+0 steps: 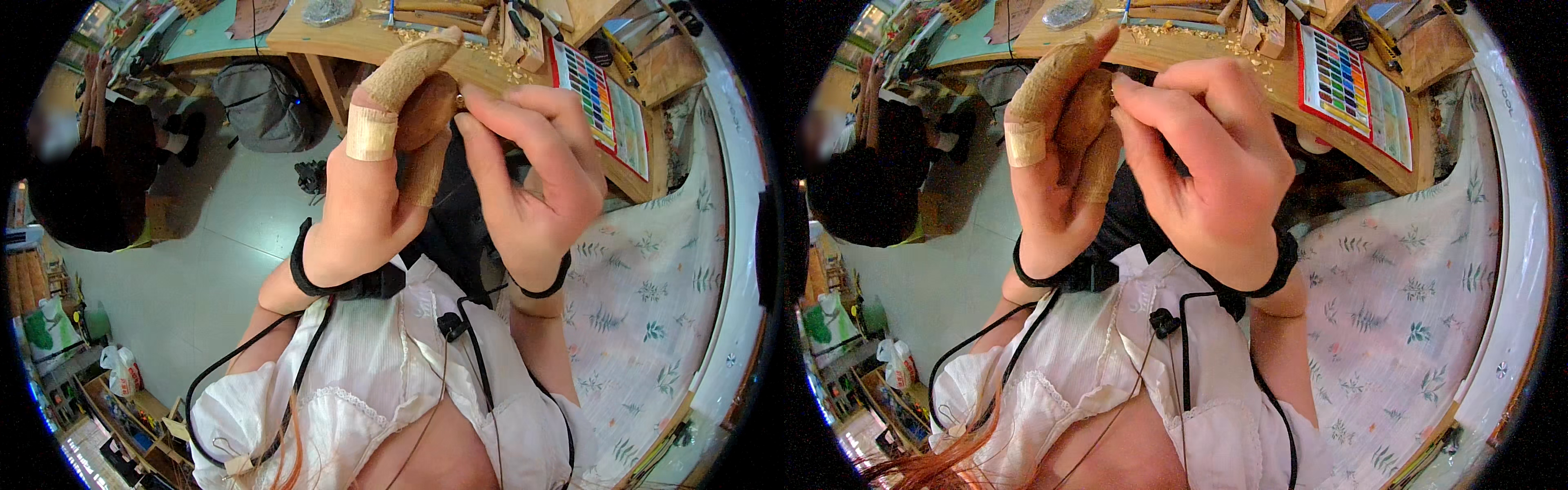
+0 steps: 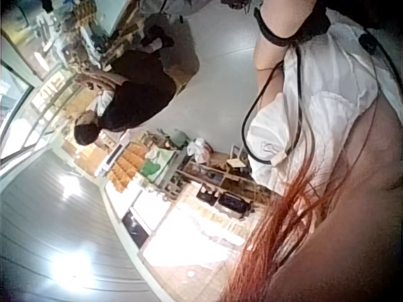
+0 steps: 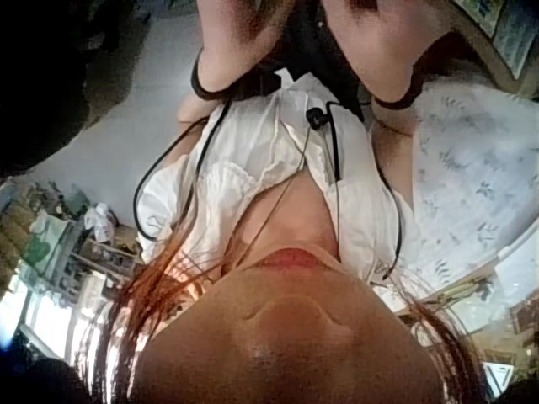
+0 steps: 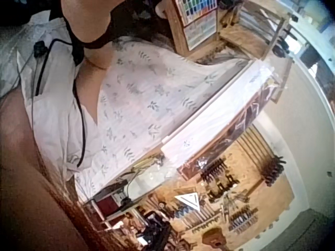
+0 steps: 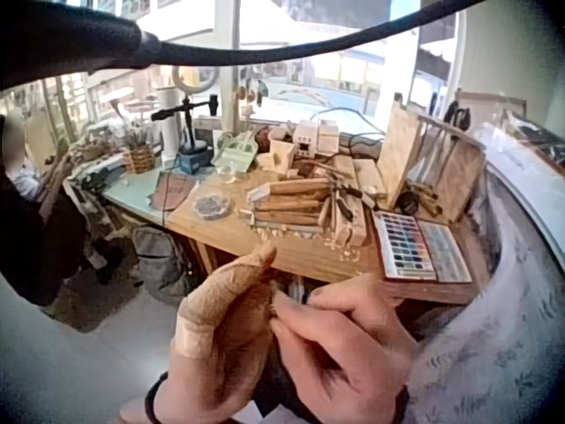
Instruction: The person is crafting a small wooden figure, likely a doll or figurine. They use pliers to insert a metal pin into the wooden piece and then use a steel wool pad to smooth the surface. The person handles the wooden piece and tools with care, focusing on the details of the craft.
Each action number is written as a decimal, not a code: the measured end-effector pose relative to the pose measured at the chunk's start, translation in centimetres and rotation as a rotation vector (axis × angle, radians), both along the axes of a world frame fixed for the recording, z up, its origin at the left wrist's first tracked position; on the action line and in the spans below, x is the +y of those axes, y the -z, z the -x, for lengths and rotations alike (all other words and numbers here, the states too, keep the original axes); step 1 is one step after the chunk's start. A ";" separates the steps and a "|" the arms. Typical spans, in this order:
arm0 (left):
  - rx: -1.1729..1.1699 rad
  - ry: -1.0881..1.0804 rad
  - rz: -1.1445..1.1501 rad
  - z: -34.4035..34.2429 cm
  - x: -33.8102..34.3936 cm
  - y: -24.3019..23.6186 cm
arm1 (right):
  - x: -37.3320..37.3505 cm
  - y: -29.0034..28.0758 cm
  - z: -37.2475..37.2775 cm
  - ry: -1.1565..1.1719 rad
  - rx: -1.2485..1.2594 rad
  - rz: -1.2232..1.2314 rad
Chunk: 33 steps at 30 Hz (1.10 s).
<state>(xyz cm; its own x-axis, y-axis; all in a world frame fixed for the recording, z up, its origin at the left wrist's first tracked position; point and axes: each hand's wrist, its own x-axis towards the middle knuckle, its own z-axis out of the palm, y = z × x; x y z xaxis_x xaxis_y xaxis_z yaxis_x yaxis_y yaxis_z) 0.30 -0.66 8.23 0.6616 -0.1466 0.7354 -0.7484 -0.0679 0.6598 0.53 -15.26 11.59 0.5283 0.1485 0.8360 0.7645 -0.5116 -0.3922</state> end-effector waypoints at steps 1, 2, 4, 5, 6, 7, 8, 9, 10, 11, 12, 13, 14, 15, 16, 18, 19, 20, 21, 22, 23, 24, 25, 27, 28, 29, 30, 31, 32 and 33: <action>-0.031 -0.037 -0.019 -0.1 -0.1 0.3 | 0.2 0.2 -0.1 -0.031 0.009 -0.031; -0.021 -0.064 -0.008 -0.1 -0.2 0.3 | 0.4 0.4 -0.3 -0.062 0.017 -0.062; -0.128 -0.120 -0.016 -0.6 -0.7 0.4 | 0.7 0.9 -0.7 -0.082 0.017 -0.134; -0.181 -0.149 -0.020 -0.9 -0.8 0.5 | 0.9 1.1 -0.9 -0.092 0.017 -0.169; -0.205 -0.193 -0.065 -1.0 -0.7 0.5 | 0.9 1.2 -1.1 -0.081 -0.003 -0.164; -0.229 -0.237 -0.111 -1.0 -0.5 0.5 | 1.0 1.4 -1.2 -0.069 -0.024 -0.158; -0.253 -0.282 -0.156 -1.1 -0.4 0.5 | 1.1 1.5 -1.3 -0.052 -0.045 -0.139; -0.346 -0.320 -0.142 -2.0 -0.5 1.1 | 1.1 1.5 -1.4 -0.034 -0.067 -0.120; -0.440 -0.361 -0.128 -3.3 -0.7 1.9 | 1.1 1.4 -1.4 -0.012 -0.091 -0.089; -0.406 -0.354 -0.146 -3.1 -0.5 2.1 | 1.1 1.4 -1.4 0.010 -0.114 -0.057; -0.370 -0.341 -0.166 -3.1 -0.6 2.1 | 1.0 1.5 -1.4 0.027 -0.113 -0.048; -0.208 -0.280 -0.215 -1.2 -0.2 0.5 | 0.8 1.6 -1.4 0.045 -0.114 -0.038; -0.184 -0.266 -0.238 -1.0 -0.2 0.3 | 0.7 1.7 -1.4 0.063 -0.114 -0.027; -0.161 -0.257 -0.262 -0.7 -0.1 0.1 | 0.7 1.8 -1.5 0.065 -0.161 -0.030; -0.277 -0.296 -0.259 -1.4 -0.2 0.9 | 0.7 1.9 -1.8 0.068 -0.208 -0.033; -0.361 -0.342 -0.255 -1.6 -0.5 1.0 | 0.8 2.2 -2.6 0.074 -0.298 -0.042; -0.330 -0.350 -0.254 -1.3 -0.6 0.6 | 0.8 2.4 -3.0 0.077 -0.341 -0.049; -0.298 -0.357 -0.253 -1.0 -0.7 0.4 | 0.8 2.4 -3.1 0.083 -0.361 -0.049; -0.256 -0.340 -0.231 -0.7 -0.8 0.5 | 0.8 2.5 -3.2 0.091 -0.382 -0.050; -0.213 -0.323 -0.210 -0.6 -0.8 0.7 | 0.8 2.6 -3.0 0.102 -0.380 -0.045; -0.170 -0.306 -0.188 -0.4 -0.9 0.8 | 0.8 2.6 -3.0 0.114 -0.379 -0.040; -0.150 -0.315 -0.202 -0.1 -0.9 0.7 | 0.8 2.6 -3.0 0.115 -0.396 -0.035; -0.129 -0.325 -0.216 0.1 -0.9 0.6 | 0.8 2.7 -3.2 0.115 -0.413 -0.031; -0.096 -0.339 -0.240 0.4 -1.0 0.2 | 0.8 2.7 -3.2 0.114 -0.426 -0.026; -0.083 -0.344 -0.251 0.5 -1.0 0.0 | 0.8 2.7 -3.2 0.113 -0.422 -0.025; -0.070 -0.349 -0.262 0.6 -1.0 -0.1 | 0.8 2.7 -3.1 0.111 -0.418 -0.025; -0.063 -0.354 -0.266 0.6 -1.0 -0.2 | 0.7 2.7 -3.2 0.108 -0.430 -0.017; -0.056 -0.358 -0.270 0.6 -1.0 -0.3 | 0.6 2.7 -3.3 0.106 -0.441 -0.008; -0.049 -0.363 -0.273 0.6 -1.0 -0.4 | 0.5 2.7 -3.4 0.102 -0.453 0.001; -0.019 -0.362 -0.283 0.7 -0.9 -0.5 | 0.3 2.6 -3.6 0.091 -0.483 0.052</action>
<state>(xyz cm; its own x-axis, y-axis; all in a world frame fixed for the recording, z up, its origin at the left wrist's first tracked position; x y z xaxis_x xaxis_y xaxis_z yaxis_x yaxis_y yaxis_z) -0.45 -1.55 8.76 0.6937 -0.1055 0.7125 -0.6556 -0.5023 0.5639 4.11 -14.93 9.00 0.0954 0.1682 0.9811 0.8040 -0.5942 0.0237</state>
